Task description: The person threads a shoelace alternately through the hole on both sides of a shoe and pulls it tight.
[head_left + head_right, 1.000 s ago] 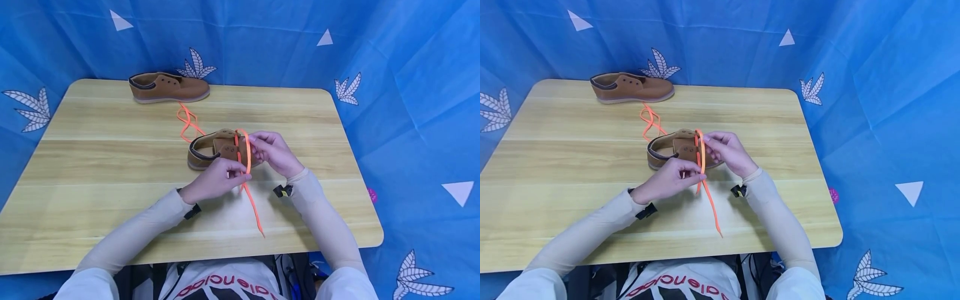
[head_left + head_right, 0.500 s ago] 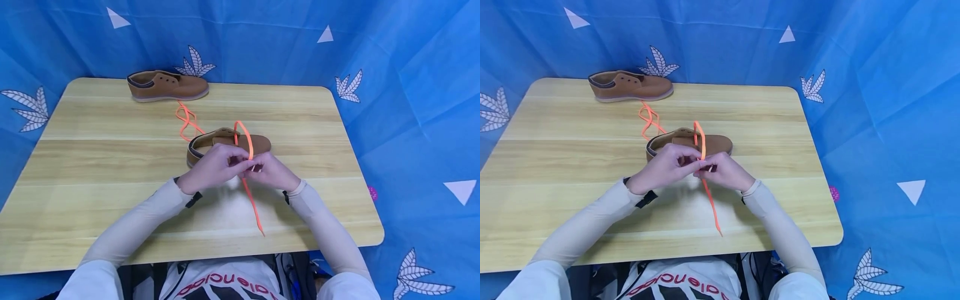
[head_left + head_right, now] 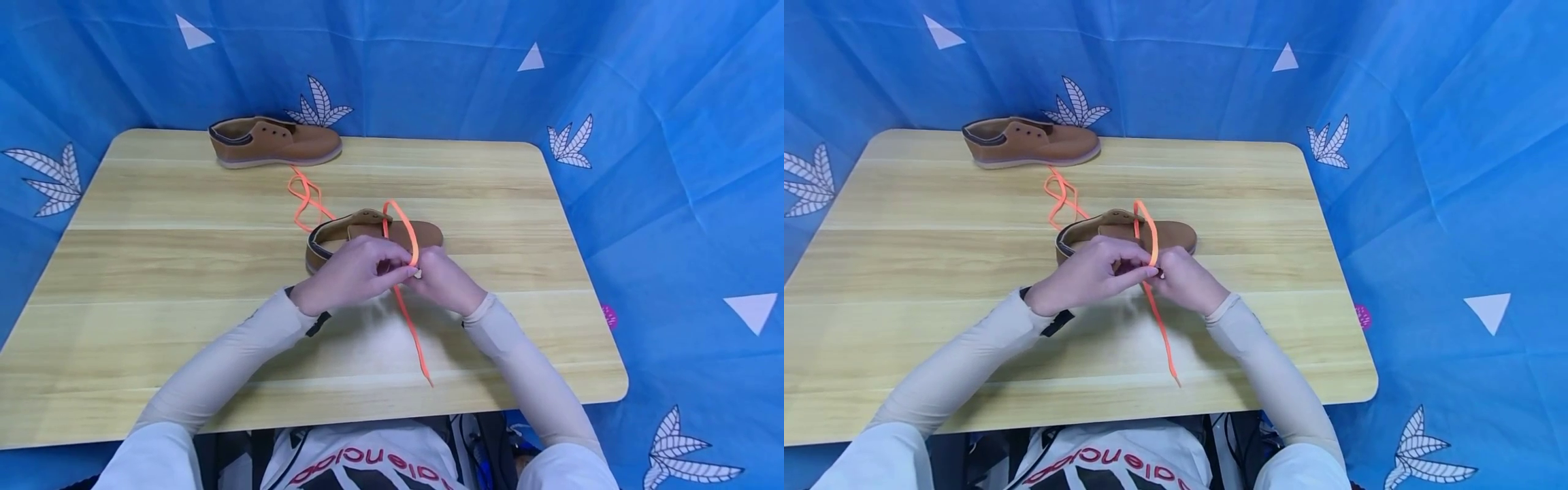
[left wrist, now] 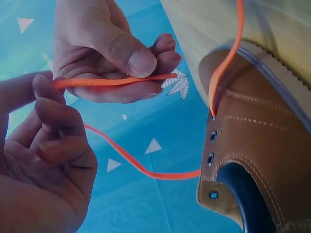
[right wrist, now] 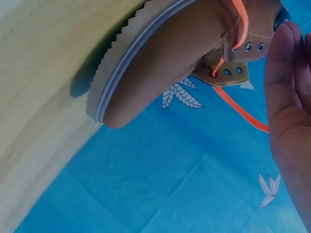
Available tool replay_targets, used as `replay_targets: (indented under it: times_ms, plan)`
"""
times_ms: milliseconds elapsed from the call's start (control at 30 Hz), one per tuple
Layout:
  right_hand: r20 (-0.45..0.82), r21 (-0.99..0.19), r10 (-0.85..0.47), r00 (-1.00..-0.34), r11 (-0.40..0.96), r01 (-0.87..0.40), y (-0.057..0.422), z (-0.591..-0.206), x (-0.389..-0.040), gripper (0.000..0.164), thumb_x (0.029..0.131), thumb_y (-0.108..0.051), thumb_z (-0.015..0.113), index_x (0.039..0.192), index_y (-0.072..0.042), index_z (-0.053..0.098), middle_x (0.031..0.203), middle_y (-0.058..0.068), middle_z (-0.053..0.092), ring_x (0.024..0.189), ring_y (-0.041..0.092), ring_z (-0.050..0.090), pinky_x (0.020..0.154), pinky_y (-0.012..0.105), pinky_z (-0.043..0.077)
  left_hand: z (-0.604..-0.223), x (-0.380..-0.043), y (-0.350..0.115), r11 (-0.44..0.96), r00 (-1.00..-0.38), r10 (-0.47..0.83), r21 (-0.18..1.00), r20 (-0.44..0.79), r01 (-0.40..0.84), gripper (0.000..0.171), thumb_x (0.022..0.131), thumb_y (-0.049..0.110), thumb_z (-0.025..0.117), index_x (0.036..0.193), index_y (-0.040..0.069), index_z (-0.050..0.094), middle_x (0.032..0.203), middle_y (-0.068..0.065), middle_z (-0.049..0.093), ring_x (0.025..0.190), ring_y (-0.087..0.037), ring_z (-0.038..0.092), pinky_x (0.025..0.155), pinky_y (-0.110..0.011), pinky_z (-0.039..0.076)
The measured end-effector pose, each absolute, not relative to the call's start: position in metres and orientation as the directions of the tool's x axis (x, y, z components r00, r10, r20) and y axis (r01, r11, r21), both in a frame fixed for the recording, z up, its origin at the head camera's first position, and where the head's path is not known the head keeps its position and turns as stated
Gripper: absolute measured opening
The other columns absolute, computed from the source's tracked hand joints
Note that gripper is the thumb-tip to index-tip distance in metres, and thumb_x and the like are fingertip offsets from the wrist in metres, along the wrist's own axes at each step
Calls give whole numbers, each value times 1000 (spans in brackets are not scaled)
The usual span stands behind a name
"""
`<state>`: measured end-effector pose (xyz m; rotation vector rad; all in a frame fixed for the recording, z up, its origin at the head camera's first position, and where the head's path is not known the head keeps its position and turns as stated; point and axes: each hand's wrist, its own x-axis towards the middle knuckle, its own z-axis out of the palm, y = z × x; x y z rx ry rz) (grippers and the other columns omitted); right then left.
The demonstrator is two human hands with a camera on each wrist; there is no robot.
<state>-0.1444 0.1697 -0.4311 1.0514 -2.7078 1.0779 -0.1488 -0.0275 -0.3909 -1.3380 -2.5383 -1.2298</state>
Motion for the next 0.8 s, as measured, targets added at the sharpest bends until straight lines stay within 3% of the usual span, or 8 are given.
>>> replay_targets:
  times_ms: [100,200,400,533,667,800]
  plan:
    - [329,-613,-540,-775,502,-610,171,-434,-147,9,88,-6,72,97,-5,74,83,4,75,69,8,62,67,22,55,-390,-152,-33,346,-651,682,636,334,690,19,93,29,69,107,19,75,78,10,67,61,-3,50,57,-20,41]
    - [399,-630,-497,-771,462,-624,172,-435,-150,13,86,-8,74,99,-6,76,86,4,76,71,8,64,68,21,54,-388,-160,-44,389,-691,655,646,307,656,23,91,35,70,109,21,74,75,10,62,62,-6,50,57,-22,40]
    - [461,-653,-450,-765,412,-636,173,-434,-155,21,82,1,76,103,-3,76,95,7,78,83,15,72,71,23,56,-393,-188,-64,511,-799,551,660,240,550,26,91,31,71,110,14,72,85,4,60,75,-16,54,64,-28,45]
    - [472,-676,-420,-775,392,-624,171,-435,-157,22,82,2,76,103,-1,76,96,9,78,88,18,75,74,22,58,-403,-201,-67,638,-855,499,608,141,473,30,92,34,68,112,11,71,93,0,61,81,-20,56,68,-30,46]
    - [486,-704,-390,-782,355,-615,167,-441,-160,20,82,2,75,102,-1,76,95,11,78,87,20,75,75,22,59,-411,-206,-65,701,-868,494,572,41,426,29,91,37,68,106,13,71,87,-1,60,75,-19,55,62,-31,44]
    - [506,-703,-351,-788,362,-612,162,-447,-164,20,81,1,77,101,-3,78,93,9,76,85,19,71,73,21,56,-417,-208,-61,701,-852,523,586,-32,408,23,91,37,68,88,14,68,70,-1,54,61,-18,49,54,-30,34]
